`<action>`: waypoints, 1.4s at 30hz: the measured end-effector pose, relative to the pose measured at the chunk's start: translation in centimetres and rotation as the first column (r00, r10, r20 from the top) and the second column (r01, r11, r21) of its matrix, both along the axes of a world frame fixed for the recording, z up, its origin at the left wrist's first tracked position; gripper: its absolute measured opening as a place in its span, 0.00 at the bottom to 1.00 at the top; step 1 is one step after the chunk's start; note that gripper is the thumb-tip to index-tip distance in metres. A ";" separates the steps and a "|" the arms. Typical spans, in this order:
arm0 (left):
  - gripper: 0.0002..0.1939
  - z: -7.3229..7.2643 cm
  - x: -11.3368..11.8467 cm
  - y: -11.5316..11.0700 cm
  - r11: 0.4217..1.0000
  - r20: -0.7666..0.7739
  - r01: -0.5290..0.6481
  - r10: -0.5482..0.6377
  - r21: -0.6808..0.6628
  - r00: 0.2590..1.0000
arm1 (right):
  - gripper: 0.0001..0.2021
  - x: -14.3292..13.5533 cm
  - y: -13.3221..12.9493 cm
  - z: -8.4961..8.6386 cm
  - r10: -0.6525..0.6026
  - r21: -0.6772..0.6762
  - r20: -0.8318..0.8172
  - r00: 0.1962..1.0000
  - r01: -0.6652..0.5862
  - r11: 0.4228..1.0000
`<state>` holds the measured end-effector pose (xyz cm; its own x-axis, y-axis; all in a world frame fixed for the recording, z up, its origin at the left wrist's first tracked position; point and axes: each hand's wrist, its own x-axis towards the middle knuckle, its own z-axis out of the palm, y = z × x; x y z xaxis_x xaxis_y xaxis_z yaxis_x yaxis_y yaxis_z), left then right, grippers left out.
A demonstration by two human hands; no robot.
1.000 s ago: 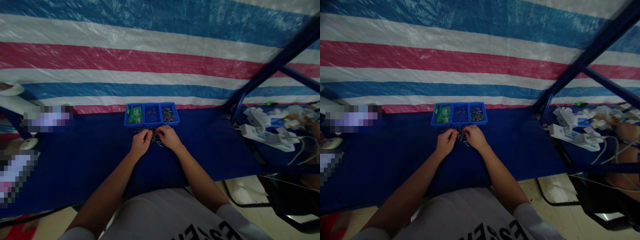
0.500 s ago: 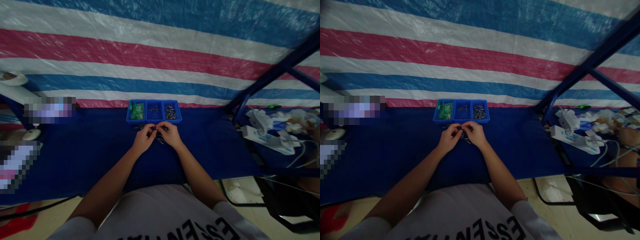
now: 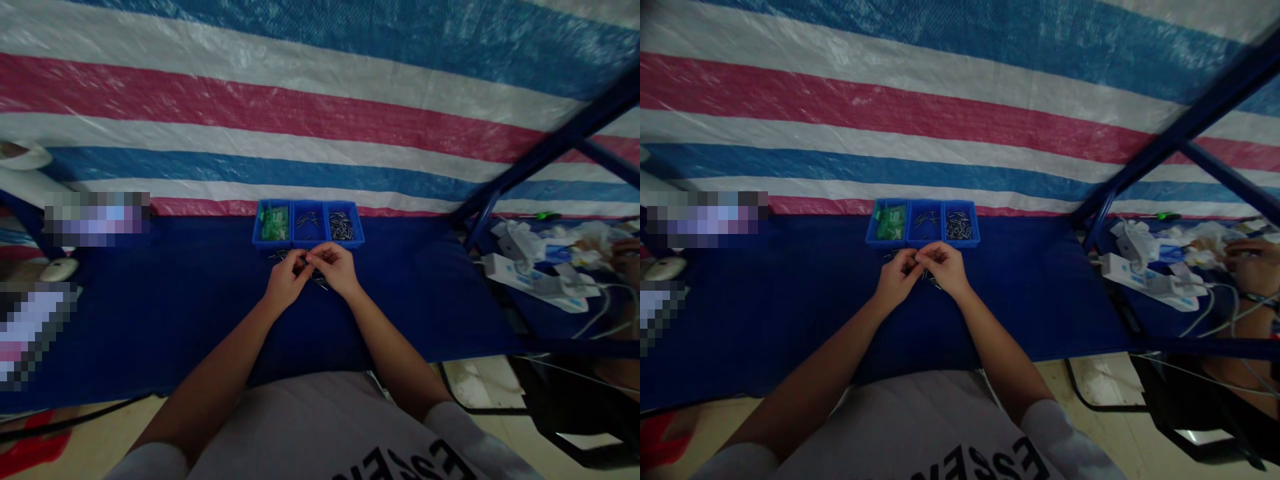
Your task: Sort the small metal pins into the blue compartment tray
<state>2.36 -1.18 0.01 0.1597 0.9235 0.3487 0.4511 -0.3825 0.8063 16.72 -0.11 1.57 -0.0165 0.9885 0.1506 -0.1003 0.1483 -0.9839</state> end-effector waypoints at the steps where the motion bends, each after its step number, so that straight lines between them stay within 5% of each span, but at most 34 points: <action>1: 0.11 -0.1 -0.1 0.0 1.000 0.003 -0.011 0.011 0.006 1.000 | 0.11 -0.1 0.0 0.0 0.003 -0.012 0.008 1.000 -0.003 1.000; 18: 0.08 -0.1 0.2 -0.5 0.992 -0.002 -0.075 0.075 0.103 0.997 | 0.14 -0.1 -0.2 -0.4 -0.074 -0.064 -0.001 0.997 0.074 0.995; 42: 0.07 0.0 0.2 -0.5 0.999 0.044 -0.041 0.039 0.036 0.998 | 0.13 0.4 -0.2 -0.3 -0.063 -0.037 0.043 0.997 0.065 0.997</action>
<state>2.53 -1.70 0.03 0.1070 0.9154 0.3880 0.4318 -0.3943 0.8112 17.10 -0.33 1.30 0.0415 0.9927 0.1131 -0.0505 0.1151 -0.9921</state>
